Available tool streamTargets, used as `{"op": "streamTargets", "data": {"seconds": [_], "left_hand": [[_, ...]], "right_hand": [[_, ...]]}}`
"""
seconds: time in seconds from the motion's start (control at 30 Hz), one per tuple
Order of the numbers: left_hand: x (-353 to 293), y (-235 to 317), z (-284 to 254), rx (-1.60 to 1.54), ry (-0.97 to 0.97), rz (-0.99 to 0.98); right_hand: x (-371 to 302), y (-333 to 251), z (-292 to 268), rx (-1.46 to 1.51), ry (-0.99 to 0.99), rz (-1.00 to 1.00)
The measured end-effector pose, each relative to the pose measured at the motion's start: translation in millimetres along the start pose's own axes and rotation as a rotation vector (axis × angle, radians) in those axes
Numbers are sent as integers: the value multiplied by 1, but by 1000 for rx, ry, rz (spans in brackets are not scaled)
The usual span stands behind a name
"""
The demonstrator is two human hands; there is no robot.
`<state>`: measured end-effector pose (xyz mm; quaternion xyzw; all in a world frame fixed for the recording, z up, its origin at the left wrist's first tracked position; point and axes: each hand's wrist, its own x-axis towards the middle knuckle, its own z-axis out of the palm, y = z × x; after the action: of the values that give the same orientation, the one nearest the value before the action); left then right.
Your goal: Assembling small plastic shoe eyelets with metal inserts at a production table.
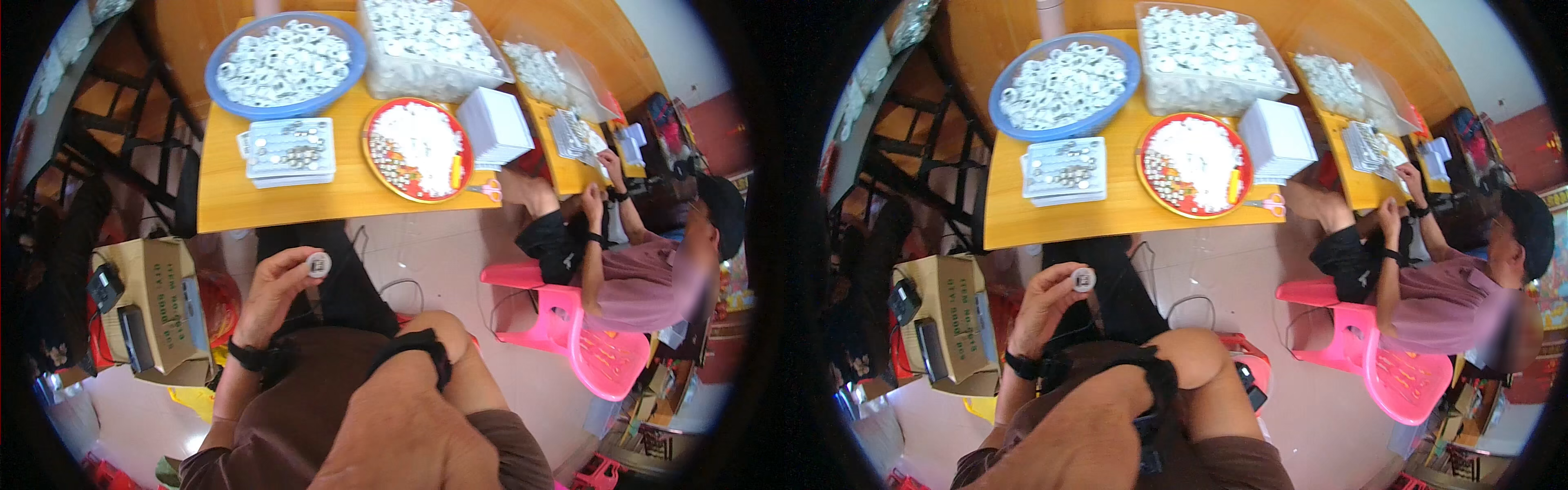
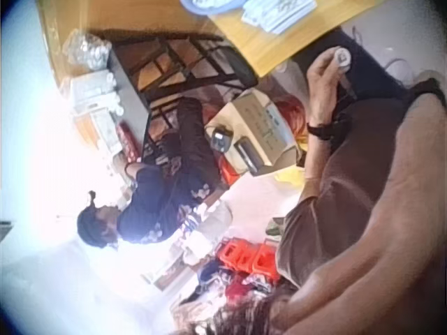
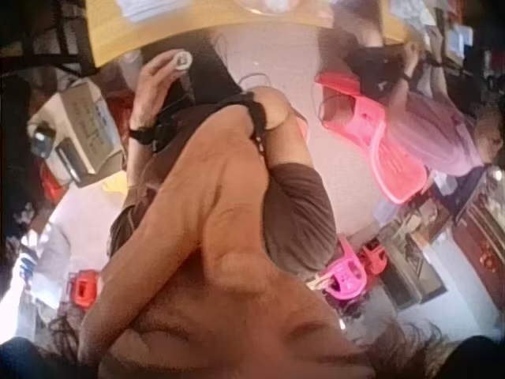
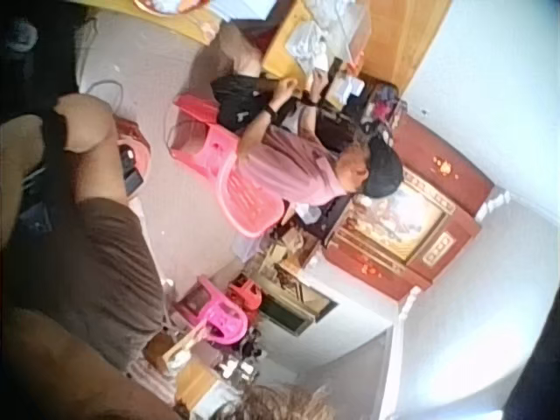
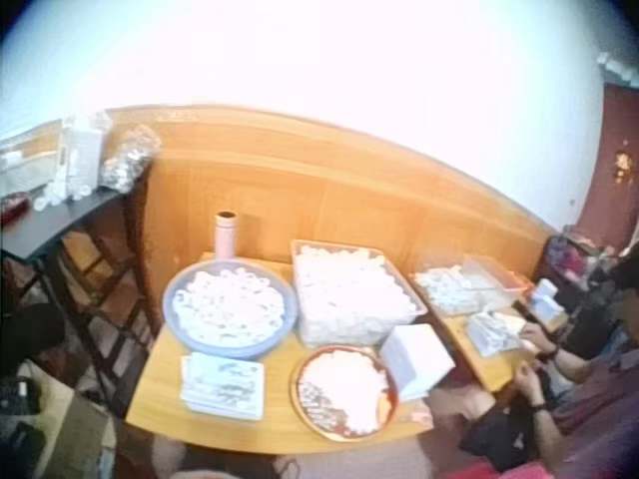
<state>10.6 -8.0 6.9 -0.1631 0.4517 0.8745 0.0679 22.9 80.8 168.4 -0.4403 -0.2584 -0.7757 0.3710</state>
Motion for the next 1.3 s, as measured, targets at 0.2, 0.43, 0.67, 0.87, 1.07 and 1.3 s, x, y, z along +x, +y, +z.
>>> {"op": "streamTargets", "data": {"seconds": [0.2, 0.43, 0.67, 0.87, 1.07, 1.3], "left_hand": [[5, -3, 3, -36, -106, 2], [-1, -4, -19, -27, -15, 10], [-1, -4, -18, -20, -3, -4], [-5, -7, -21, -12, 32, -9], [-4, -10, -24, -27, 26, -9], [-5, -11, -25, -41, 26, -18]], "right_hand": [[-3, -35, 5, 18, -69, 136], [-79, -183, -40, -1621, 1187, 620], [-152, -301, -79, -2577, 1136, 765], [-145, -294, -95, -2702, 930, 1038], [-148, -298, -96, -2676, 927, 1033], [-143, -285, -90, -2658, 1073, 843]]}}
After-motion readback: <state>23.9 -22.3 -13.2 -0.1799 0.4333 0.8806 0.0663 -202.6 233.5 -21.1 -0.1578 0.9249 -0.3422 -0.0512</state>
